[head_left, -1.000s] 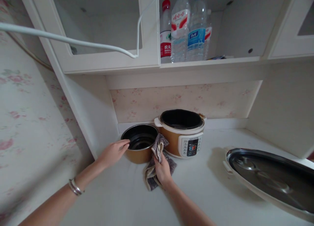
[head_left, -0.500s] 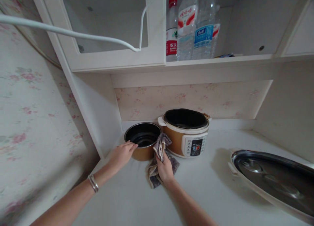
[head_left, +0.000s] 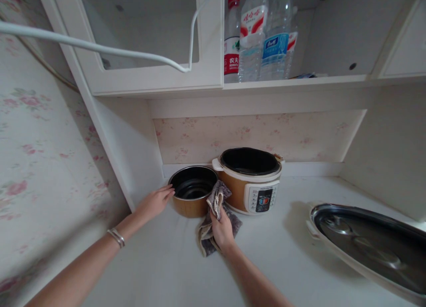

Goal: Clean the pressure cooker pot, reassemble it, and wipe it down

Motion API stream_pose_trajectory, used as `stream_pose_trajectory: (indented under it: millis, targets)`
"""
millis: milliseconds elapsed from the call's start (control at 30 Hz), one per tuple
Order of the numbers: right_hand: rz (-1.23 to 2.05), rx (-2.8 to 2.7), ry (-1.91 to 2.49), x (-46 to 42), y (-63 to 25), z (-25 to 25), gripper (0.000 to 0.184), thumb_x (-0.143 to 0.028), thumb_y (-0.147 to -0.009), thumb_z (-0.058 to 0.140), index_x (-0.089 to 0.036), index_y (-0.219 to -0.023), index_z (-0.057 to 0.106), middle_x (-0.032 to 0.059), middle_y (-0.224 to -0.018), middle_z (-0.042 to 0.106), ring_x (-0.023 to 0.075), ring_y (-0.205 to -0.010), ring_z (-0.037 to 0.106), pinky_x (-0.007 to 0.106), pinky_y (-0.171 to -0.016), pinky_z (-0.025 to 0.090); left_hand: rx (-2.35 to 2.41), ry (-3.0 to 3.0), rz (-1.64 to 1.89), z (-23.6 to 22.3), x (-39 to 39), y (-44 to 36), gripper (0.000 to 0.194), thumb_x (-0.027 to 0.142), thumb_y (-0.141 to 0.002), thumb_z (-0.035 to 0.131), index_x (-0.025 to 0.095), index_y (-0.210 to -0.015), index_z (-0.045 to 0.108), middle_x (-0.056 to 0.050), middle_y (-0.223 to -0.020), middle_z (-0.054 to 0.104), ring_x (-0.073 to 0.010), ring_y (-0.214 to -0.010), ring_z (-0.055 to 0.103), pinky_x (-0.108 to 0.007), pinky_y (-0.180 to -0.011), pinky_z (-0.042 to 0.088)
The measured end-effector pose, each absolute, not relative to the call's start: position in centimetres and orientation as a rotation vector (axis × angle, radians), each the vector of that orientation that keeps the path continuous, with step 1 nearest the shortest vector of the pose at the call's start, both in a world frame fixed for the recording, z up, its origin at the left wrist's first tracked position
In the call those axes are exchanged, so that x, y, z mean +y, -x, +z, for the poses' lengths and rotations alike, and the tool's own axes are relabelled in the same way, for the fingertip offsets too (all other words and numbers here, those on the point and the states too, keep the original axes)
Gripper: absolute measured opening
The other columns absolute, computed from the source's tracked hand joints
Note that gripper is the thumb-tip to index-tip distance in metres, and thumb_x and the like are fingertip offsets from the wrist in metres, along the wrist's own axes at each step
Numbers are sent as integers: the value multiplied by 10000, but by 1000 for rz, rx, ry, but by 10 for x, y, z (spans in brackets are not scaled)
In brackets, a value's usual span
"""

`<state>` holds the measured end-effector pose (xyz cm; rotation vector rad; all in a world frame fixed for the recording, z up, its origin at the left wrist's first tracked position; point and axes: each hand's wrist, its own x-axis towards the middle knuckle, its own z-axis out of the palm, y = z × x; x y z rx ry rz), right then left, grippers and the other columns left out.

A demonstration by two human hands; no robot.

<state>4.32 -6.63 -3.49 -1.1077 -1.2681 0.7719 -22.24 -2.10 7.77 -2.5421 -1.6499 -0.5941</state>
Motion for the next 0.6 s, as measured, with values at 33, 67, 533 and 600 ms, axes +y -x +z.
stream_pose_trajectory:
  millis: [33,67,533,600]
  targets:
    - [764,-1272,1102,-67,-43,-35,454,-367,-882,492,-291,-1329,527,-3,-1346,551,222,-1264,482,400,-1093,330,-1664,2516,-598,75,-24,219,529,510,-953,288,213,-1159,674,-76,-1319,579,-236,-1189,569,-400,-1053,418]
    - [756,-1278,1097,-67,-42,-36,465,-352,-883,488,-295,-1344,511,-8,-1364,534,217,-1281,465,401,-1105,315,-1678,2491,-604,74,-27,216,526,514,-951,291,222,-1147,682,-77,-1311,586,-242,-1175,580,-402,-1038,432]
    - [949,-1343,1082,-123,27,-15,587,-172,-827,465,-253,-1408,441,-17,-1475,393,183,-1392,297,365,-1170,159,-1944,2560,-970,67,-47,212,611,582,-918,307,155,-1214,627,-108,-1334,564,-240,-1251,510,-381,-1088,350]
    - [1069,-1301,1033,-130,32,1,536,-231,-866,457,-258,-1402,447,-1,-1444,443,183,-1358,357,358,-1151,200,-2029,2571,-1099,67,-60,211,616,599,-899,338,164,-1251,597,-104,-1367,534,-249,-1291,466,-406,-1112,307]
